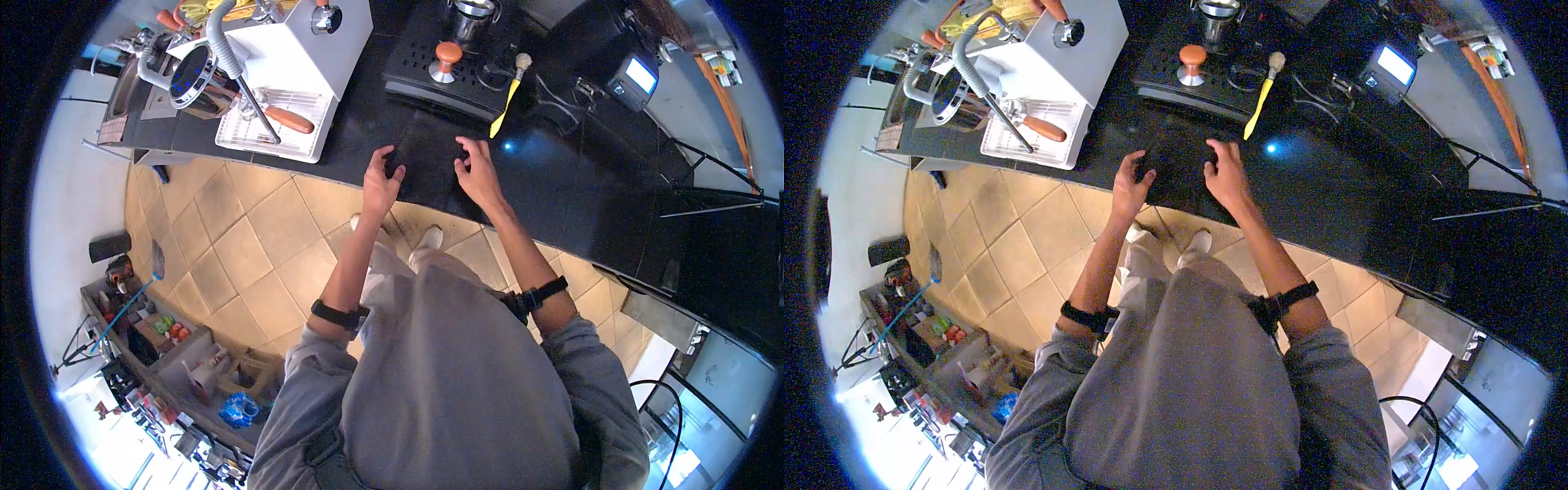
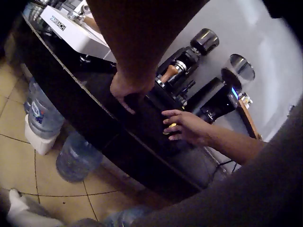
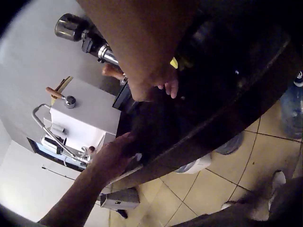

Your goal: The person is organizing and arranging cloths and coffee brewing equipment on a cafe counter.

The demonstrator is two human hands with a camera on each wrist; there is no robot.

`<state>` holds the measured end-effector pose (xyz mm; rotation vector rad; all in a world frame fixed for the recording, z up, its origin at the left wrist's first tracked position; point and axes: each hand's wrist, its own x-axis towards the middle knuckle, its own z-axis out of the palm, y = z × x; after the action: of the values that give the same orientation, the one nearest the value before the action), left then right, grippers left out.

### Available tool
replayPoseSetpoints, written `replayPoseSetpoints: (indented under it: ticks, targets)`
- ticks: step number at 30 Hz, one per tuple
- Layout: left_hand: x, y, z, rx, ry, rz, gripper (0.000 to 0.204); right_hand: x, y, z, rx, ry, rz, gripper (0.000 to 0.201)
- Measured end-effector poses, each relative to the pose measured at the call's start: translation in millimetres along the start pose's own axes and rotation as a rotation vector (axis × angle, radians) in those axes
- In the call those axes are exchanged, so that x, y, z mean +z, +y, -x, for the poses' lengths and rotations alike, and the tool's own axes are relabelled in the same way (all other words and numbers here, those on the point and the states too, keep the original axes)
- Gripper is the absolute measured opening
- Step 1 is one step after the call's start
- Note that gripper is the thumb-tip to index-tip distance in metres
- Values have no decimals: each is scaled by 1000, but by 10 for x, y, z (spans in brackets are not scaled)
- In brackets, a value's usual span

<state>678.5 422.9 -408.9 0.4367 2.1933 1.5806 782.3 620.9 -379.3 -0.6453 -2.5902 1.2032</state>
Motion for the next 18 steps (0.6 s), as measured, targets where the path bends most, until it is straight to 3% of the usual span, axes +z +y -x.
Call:
replayPoseSetpoints:
  ticks: [3, 6, 9, 11, 13, 15, 16, 18]
  targets:
    - [35, 81, 91, 97, 13, 140, 48, 6, 31, -171, -44, 45, 21, 48]
    - [-6, 242, 219, 14, 29, 92, 48, 50, 59, -344, -46, 40, 160, 44]
    - [7, -31, 328, -69, 0, 214, 52, 55, 56, -423, -75, -23, 252, 44]
    - [-31, -41, 405, -41, -27, -24, 55, 75, 104, -470, -73, -38, 247, 47]
    - [-61, 74, 461, -127, -22, -160, 61, 105, 92, -500, -69, -51, 244, 50]
    - [-56, 231, 520, 67, 104, -396, 57, 100, 27, -464, 83, 37, 162, 61]
    - [-56, 277, 505, 66, 109, -392, 57, 118, 53, -454, 78, 35, 165, 61]
    - [-47, 371, 455, 316, 102, -497, 52, 155, 111, -420, 192, 13, 134, 70]
